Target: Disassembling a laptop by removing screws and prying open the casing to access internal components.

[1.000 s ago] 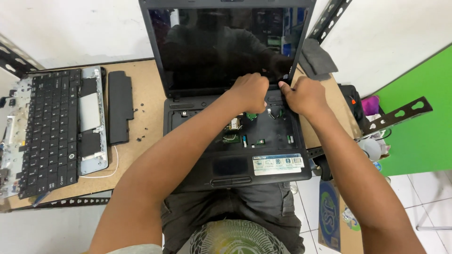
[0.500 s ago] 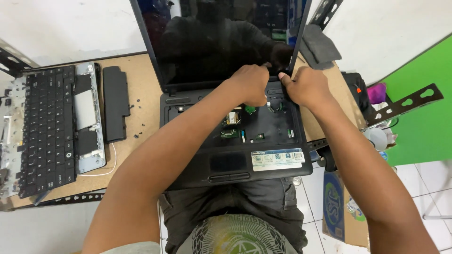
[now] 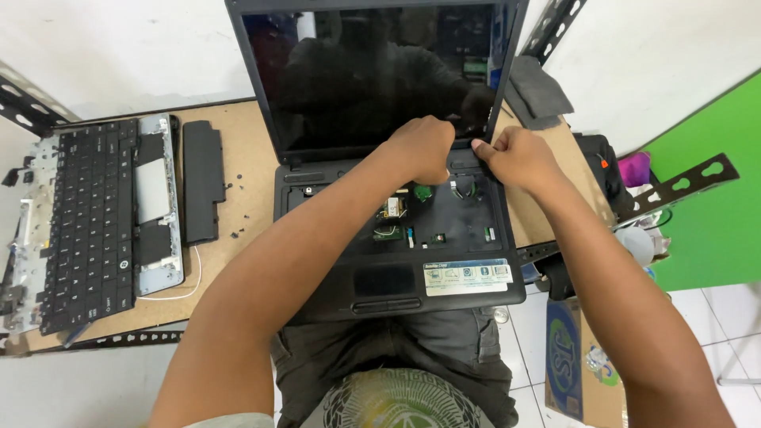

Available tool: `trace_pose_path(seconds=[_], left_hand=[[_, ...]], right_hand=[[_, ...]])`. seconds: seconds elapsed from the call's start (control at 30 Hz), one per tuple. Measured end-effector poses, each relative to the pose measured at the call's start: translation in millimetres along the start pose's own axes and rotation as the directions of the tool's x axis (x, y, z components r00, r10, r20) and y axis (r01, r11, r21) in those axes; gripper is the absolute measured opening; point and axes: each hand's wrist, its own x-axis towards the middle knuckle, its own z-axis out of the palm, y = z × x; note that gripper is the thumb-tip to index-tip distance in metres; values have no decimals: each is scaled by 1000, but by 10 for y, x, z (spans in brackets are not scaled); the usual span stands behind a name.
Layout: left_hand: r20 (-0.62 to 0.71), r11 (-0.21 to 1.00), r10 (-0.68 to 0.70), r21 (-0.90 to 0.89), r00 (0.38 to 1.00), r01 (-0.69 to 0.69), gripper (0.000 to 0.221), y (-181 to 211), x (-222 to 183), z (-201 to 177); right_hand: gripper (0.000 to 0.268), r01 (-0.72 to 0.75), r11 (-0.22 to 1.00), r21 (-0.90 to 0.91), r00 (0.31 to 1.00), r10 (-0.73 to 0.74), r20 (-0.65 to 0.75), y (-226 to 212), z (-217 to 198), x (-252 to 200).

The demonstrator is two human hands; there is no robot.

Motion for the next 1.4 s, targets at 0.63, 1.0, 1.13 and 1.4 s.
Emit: trace_pose_path(seconds=[0.63,1.0,1.13,1.4], left_hand=[[-112,997,-69,-45,991,64,22,50,-231,1],[-109,997,-60,-57,992,54,17,-89,-115,210],[-150,1000,22,-6,988,-24,14,-61,-174,194],[-228,996,88,16,970,-87,17,-85,-81,405]], right_hand=[[32,15,986,169,995,3,-102,-31,52,-32],[21,-106,810,577,991,35,132,-111,-248,-69],[17,-80,821,566,995,35,89,-46,-258,-98],[19,43,996,76,978,-27,-207,611,-176,-21]])
